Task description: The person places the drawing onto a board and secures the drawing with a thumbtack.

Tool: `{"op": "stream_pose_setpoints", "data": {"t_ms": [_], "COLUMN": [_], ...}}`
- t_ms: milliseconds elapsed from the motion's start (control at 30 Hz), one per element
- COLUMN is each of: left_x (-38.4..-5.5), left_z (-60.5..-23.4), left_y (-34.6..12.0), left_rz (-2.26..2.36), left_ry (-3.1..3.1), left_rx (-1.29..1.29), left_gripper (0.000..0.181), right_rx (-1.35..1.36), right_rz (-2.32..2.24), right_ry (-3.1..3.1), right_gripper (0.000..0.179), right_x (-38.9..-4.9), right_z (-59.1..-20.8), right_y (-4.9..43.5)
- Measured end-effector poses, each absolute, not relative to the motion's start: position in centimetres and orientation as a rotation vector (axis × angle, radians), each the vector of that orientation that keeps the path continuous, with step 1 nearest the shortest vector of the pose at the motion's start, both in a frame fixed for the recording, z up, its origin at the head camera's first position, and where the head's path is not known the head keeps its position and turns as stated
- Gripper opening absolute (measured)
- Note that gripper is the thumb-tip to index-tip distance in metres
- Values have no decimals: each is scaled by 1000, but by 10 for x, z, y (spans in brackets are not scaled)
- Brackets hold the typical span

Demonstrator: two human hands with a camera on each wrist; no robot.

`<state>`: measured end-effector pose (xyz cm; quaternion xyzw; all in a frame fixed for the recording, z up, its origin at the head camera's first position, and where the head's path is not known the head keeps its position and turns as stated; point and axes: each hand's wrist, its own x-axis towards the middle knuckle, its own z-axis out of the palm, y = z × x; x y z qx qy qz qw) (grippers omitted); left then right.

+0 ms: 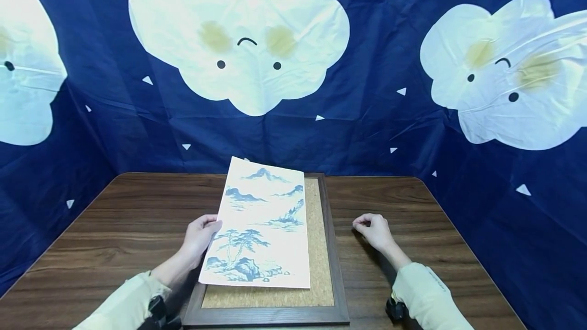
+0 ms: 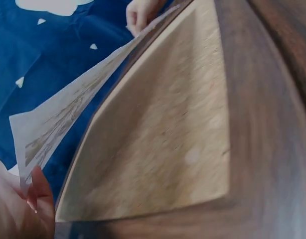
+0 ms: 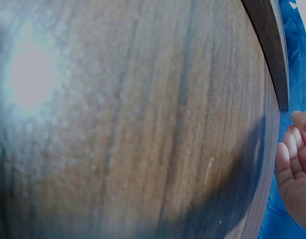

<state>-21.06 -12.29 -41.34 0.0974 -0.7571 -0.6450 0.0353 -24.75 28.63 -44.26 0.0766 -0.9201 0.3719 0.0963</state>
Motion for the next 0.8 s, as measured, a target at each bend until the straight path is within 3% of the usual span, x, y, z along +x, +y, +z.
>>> {"op": "stream_pose_setpoints", "data": {"t_ms": [433, 800], "left_x": [-207, -209], "left_z": [-431, -437], "left_y": [-103, -102], "left_rz": [-1932, -1546], "left_ry": [-2365, -2560], "left_rx": [213, 69], "left_gripper": [23, 16], "right_rx": [195, 226], "right_rz": [1159, 1140], "right_ry": [-2743, -2735], "right_gripper": [7, 7], "right_x": [-249, -250], "right_z": [-442, -445], "right_y": [284, 279]}}
